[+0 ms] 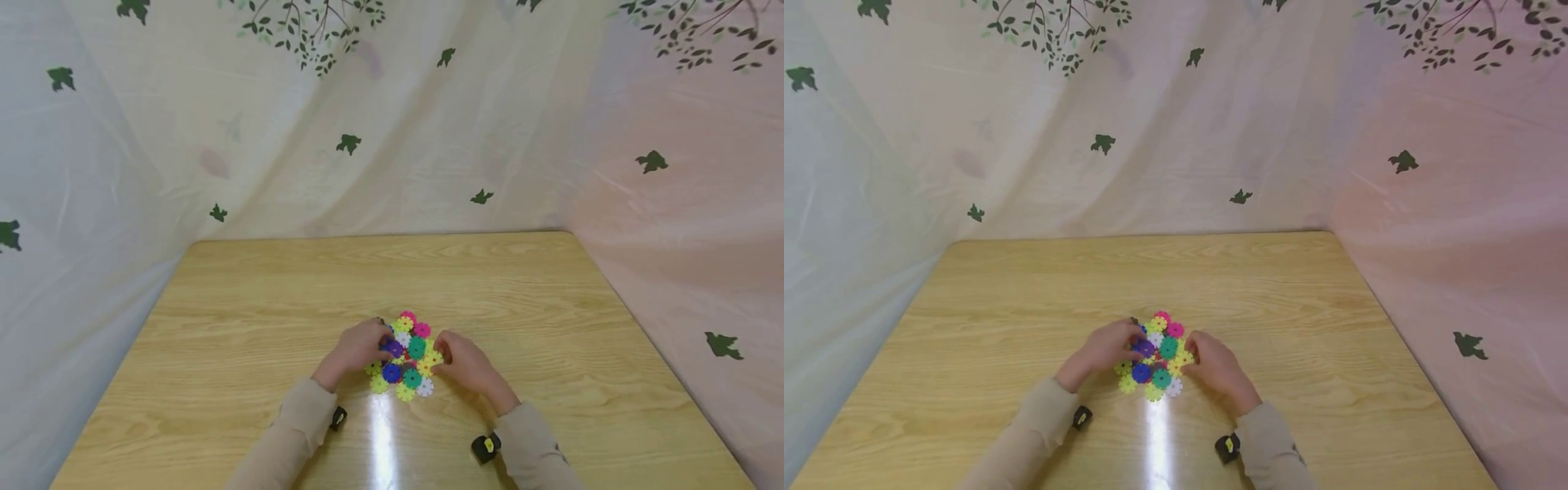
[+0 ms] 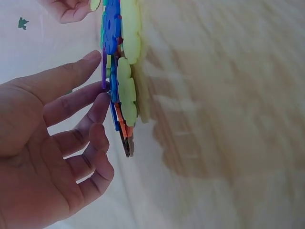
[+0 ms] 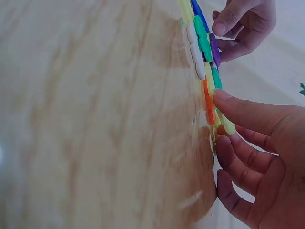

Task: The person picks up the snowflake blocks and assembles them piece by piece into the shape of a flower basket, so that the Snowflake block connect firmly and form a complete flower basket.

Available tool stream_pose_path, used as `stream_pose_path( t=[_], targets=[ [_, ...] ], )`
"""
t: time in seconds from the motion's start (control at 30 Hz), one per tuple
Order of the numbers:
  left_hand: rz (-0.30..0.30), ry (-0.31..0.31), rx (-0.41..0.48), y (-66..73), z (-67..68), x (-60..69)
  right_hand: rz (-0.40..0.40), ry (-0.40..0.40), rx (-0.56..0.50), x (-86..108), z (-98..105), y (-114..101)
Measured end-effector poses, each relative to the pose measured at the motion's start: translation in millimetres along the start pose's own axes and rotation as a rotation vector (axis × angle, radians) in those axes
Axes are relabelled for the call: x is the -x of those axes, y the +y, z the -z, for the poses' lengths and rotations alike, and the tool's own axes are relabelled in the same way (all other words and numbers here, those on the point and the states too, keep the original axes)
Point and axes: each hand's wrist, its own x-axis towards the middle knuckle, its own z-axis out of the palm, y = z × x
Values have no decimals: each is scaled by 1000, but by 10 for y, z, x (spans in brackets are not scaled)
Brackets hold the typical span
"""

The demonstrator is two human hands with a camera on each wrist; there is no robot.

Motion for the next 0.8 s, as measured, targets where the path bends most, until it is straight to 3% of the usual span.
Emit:
stream_pose_path(
  t=[0.17,0.47,0.8],
  targets=[
    [5,16,3,10,-15,-3,-26,32,-49,-7,-9,33],
    [13,-2,89,23,-25,36,-65,63,-239,7,-25,15],
    [9,4,167,9,-28,52,-180,125,-376,-19,-71,-75]
  ],
)
